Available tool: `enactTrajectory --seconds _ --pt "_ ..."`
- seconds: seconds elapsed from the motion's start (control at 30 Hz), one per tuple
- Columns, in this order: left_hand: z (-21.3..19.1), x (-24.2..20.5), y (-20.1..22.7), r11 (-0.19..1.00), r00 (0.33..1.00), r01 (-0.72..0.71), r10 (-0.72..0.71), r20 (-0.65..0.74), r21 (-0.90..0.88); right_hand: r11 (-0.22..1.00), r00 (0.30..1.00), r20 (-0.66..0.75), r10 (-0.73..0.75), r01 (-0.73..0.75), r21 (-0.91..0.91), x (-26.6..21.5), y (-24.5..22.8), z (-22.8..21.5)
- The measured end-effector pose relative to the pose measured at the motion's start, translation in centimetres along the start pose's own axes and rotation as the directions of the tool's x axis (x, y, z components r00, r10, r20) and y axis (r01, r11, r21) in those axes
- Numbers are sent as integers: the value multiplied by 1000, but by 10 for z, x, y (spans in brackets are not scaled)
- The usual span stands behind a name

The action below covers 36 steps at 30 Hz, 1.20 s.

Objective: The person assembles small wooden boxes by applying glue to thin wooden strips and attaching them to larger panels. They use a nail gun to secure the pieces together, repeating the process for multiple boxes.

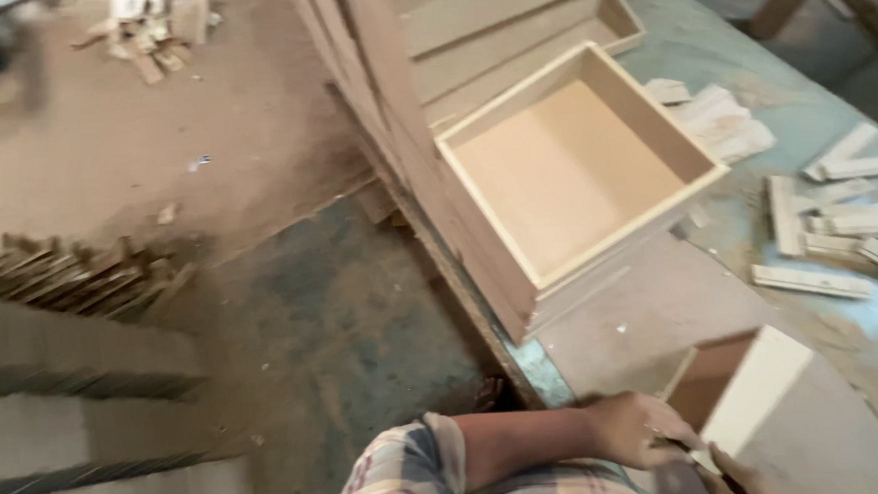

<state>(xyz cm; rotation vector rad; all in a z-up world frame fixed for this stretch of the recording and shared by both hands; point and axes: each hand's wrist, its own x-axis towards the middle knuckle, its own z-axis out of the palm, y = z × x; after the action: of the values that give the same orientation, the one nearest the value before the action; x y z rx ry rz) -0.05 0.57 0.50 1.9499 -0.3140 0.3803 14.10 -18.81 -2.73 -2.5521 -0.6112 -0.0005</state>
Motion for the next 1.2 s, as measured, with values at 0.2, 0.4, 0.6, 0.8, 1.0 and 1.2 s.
enactTrajectory --seconds 0.2,0.4,0.6,0.8,1.0,1.2 --pt "-15 2 19 985 990 -134 128 59 109 937 969 -84 -231 245 250 -75 -55 -77" --pt "-53 22 52 921 954 -283 243 174 268 959 978 15 -210 203 195 -74 -102 -112" --pt "-60 35 65 801 897 -441 409 167 405 904 952 -31 -306 300 304 -87 -86 -114" --pt "-65 41 73 767 870 -494 441 223 409 982 937 -319 142 -174 -74 -126 -5 -86" --pt "-63 38 73 773 871 -491 436 226 402 839 852 -243 465 -511 -188 -162 82 -51" --pt "-60 39 67 757 862 -507 451 234 412 787 797 -30 604 -602 -136 -163 93 -83"
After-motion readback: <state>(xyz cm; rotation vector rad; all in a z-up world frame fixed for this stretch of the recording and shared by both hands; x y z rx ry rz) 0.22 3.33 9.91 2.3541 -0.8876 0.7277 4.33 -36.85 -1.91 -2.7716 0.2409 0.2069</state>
